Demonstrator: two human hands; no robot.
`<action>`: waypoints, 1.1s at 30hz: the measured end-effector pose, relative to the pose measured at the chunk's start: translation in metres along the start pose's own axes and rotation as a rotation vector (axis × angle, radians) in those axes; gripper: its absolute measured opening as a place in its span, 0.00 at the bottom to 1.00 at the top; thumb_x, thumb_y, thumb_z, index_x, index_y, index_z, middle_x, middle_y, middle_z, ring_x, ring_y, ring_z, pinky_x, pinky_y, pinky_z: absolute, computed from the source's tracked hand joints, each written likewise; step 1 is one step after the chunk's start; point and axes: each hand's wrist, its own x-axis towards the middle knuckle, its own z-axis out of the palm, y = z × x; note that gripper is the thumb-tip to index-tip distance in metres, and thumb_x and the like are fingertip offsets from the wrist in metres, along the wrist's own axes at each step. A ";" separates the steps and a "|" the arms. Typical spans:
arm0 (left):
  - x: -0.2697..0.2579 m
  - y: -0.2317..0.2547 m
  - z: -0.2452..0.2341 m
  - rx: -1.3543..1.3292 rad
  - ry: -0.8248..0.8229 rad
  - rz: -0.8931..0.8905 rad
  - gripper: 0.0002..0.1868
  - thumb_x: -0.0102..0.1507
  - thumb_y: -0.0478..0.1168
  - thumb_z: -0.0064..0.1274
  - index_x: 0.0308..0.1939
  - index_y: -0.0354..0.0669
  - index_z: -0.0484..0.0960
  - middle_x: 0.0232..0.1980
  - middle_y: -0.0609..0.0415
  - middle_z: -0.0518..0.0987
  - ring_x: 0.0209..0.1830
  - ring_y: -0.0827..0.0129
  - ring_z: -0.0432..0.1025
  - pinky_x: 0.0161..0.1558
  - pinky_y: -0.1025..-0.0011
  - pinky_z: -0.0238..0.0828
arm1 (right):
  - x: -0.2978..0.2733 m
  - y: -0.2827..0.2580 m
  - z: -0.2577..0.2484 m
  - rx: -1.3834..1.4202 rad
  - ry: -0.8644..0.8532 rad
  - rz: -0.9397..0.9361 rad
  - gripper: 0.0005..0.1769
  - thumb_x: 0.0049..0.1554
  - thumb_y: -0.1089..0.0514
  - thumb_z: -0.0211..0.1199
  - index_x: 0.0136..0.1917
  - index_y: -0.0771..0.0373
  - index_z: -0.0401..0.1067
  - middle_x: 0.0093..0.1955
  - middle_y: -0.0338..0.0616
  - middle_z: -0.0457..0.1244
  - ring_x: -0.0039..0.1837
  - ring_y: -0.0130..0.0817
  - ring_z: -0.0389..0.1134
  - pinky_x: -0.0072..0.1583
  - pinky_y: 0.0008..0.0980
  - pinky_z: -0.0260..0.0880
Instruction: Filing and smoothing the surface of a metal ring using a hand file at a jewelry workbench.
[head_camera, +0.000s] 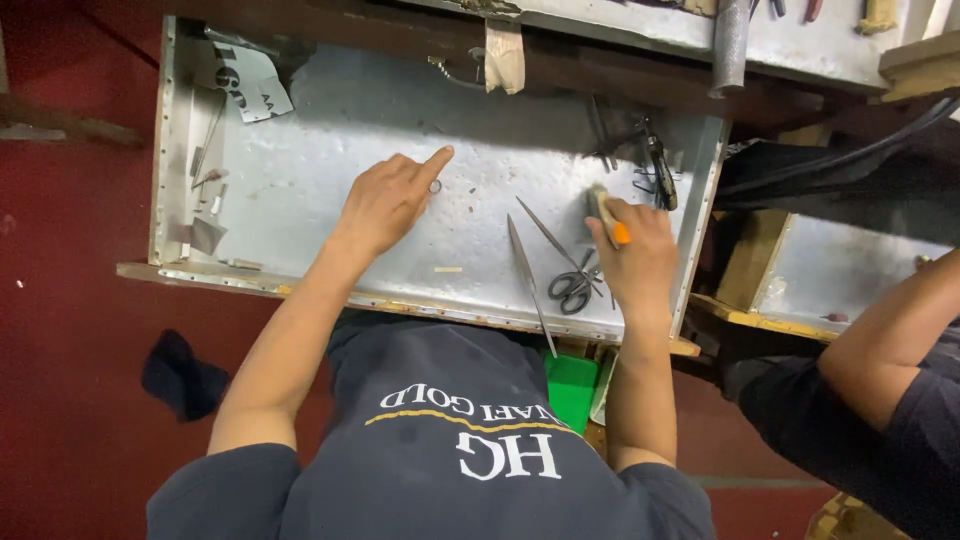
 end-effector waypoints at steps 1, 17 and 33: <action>0.000 -0.002 0.000 -0.003 -0.002 -0.003 0.35 0.65 0.31 0.56 0.76 0.48 0.65 0.47 0.47 0.86 0.52 0.58 0.79 0.54 0.64 0.76 | 0.000 0.000 0.005 0.000 -0.004 -0.001 0.17 0.54 0.51 0.80 0.53 0.57 0.80 0.42 0.40 0.68 0.48 0.40 0.72 0.49 0.34 0.74; -0.017 0.057 0.008 -1.357 -0.015 -0.446 0.29 0.73 0.33 0.32 0.79 0.33 0.53 0.72 0.27 0.68 0.71 0.40 0.64 0.68 0.45 0.64 | 0.014 -0.090 0.073 0.960 0.019 0.440 0.14 0.54 0.56 0.79 0.51 0.62 0.81 0.38 0.44 0.71 0.40 0.24 0.69 0.47 0.26 0.72; 0.000 -0.004 0.013 -0.023 0.192 -0.275 0.06 0.67 0.41 0.60 0.43 0.47 0.90 0.34 0.56 0.75 0.34 0.64 0.75 0.30 0.73 0.74 | 0.170 -0.111 -0.007 0.195 0.294 -0.641 0.05 0.64 0.65 0.64 0.52 0.66 0.80 0.56 0.57 0.72 0.57 0.54 0.74 0.59 0.42 0.77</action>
